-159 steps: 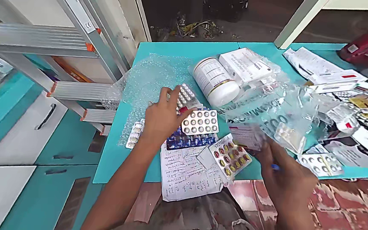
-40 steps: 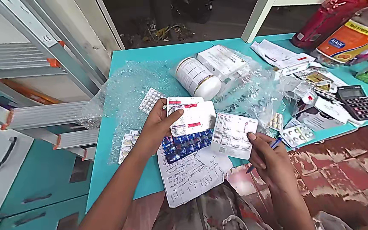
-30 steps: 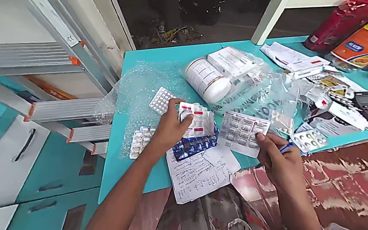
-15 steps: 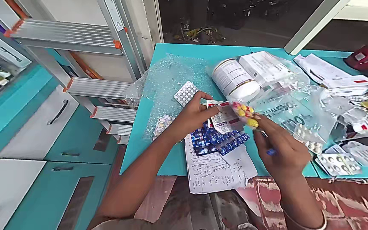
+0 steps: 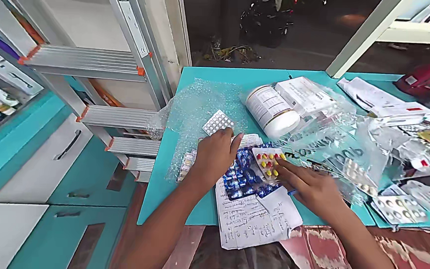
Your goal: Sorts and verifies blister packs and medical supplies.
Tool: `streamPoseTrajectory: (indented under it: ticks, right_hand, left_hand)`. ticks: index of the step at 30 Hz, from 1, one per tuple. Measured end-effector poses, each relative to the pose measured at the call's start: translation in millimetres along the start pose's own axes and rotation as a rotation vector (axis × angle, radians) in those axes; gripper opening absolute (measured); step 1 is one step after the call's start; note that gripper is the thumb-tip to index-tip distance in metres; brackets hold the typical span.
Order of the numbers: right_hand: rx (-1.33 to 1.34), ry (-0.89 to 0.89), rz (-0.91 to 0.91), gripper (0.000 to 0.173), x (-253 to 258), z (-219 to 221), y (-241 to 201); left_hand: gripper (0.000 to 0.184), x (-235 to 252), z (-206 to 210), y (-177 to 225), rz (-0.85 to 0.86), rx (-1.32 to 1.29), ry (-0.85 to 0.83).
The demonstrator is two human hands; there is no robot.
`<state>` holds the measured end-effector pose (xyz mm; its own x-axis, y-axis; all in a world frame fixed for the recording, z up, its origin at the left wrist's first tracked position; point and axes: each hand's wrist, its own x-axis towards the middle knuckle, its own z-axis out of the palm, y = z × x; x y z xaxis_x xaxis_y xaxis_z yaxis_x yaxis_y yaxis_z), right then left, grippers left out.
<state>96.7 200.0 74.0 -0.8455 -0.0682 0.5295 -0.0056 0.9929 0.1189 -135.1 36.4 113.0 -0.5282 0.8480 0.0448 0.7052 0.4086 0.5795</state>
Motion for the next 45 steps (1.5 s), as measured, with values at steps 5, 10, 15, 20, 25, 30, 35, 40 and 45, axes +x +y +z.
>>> streamPoseTrajectory:
  ticks: [5,10,15,20,25,30,35,40,45]
  right_hand:
    - [0.18,-0.154,0.015,0.049,-1.5,2.1,0.0]
    - [0.276,-0.232,0.023,0.07,0.2,2.7,0.6]
    - [0.207,-0.195,-0.124,0.063,5.3,0.2,5.4]
    - [-0.054,-0.004,-0.166,0.036,12.1,0.4,-0.7]
    - [-0.123,0.215,-0.173,0.023,6.2,-29.6,-10.1]
    - [-0.185,0.456,0.111,0.01,-32.5,-113.4,-13.0]
    - [-0.57,0.423,0.589,0.037,-76.2,-166.7,84.5]
    - [-0.56,-0.091,1.062,0.05,-116.1,-179.6,226.5]
    - [-0.384,-0.33,1.197,0.054,-137.0,-162.2,300.0]
  left_hand:
    - [0.06,3.9,1.3,5.3,-0.08,0.04,-0.323]
    - [0.06,6.2,8.5,-4.9,0.053,-0.155,-0.486]
    - [0.057,10.0,18.9,-9.1,0.01,-0.478,-0.588]
    - [0.039,7.5,15.6,-4.9,0.01,-0.726,-0.588]
    - [0.031,-3.5,6.8,-8.5,0.144,-0.884,-0.519]
    - [0.045,0.5,7.9,-22.6,0.274,-1.063,-0.59]
    - [0.037,0.1,3.4,-24.3,0.279,-1.045,-0.692]
    - [0.024,2.3,16.3,-22.7,0.336,-0.986,-0.415]
    - [0.018,-3.8,17.1,6.7,0.333,-0.704,0.108]
